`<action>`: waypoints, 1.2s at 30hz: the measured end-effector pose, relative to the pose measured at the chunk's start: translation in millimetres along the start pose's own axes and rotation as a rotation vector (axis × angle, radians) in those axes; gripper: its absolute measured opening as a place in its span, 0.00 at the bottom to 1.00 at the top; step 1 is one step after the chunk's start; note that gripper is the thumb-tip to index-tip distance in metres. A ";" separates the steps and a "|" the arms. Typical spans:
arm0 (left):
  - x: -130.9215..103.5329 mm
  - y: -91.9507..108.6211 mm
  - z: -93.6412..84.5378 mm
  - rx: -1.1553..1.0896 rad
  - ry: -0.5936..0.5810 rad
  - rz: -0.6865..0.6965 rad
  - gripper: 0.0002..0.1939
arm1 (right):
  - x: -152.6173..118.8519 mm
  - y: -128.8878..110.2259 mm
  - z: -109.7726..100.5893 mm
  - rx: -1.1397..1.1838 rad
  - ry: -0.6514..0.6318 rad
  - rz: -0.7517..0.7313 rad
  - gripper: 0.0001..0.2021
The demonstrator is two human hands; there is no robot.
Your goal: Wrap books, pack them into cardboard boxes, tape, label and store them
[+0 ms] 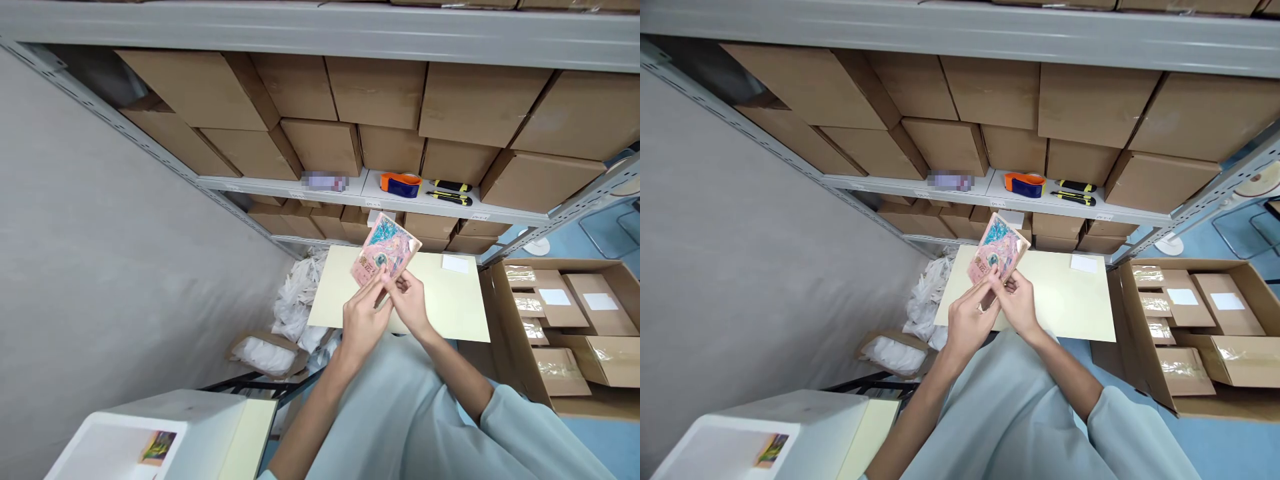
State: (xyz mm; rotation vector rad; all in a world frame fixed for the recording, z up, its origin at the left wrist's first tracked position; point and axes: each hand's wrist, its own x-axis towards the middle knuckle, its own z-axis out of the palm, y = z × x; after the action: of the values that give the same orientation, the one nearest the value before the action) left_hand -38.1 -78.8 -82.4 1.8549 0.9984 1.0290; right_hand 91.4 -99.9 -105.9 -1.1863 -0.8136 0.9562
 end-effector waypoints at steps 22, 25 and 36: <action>48.0 -24.3 -85.7 0.106 0.105 0.328 0.06 | 41.3 -36.5 -53.7 -0.268 -0.341 -0.345 0.12; 42.7 -20.2 -84.1 0.145 0.128 0.384 0.09 | 37.7 -33.7 -54.7 -0.296 -0.327 -0.380 0.09; 31.3 -111.0 -56.0 -0.295 0.155 -0.373 0.25 | 45.7 44.7 -47.9 -0.153 -0.208 0.160 0.29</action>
State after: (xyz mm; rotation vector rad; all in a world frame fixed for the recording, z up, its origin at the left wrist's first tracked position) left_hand -105.5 6.2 -150.7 1.3058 1.1601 1.0365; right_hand 144.8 -71.4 -158.0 -1.3131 -0.9815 1.1795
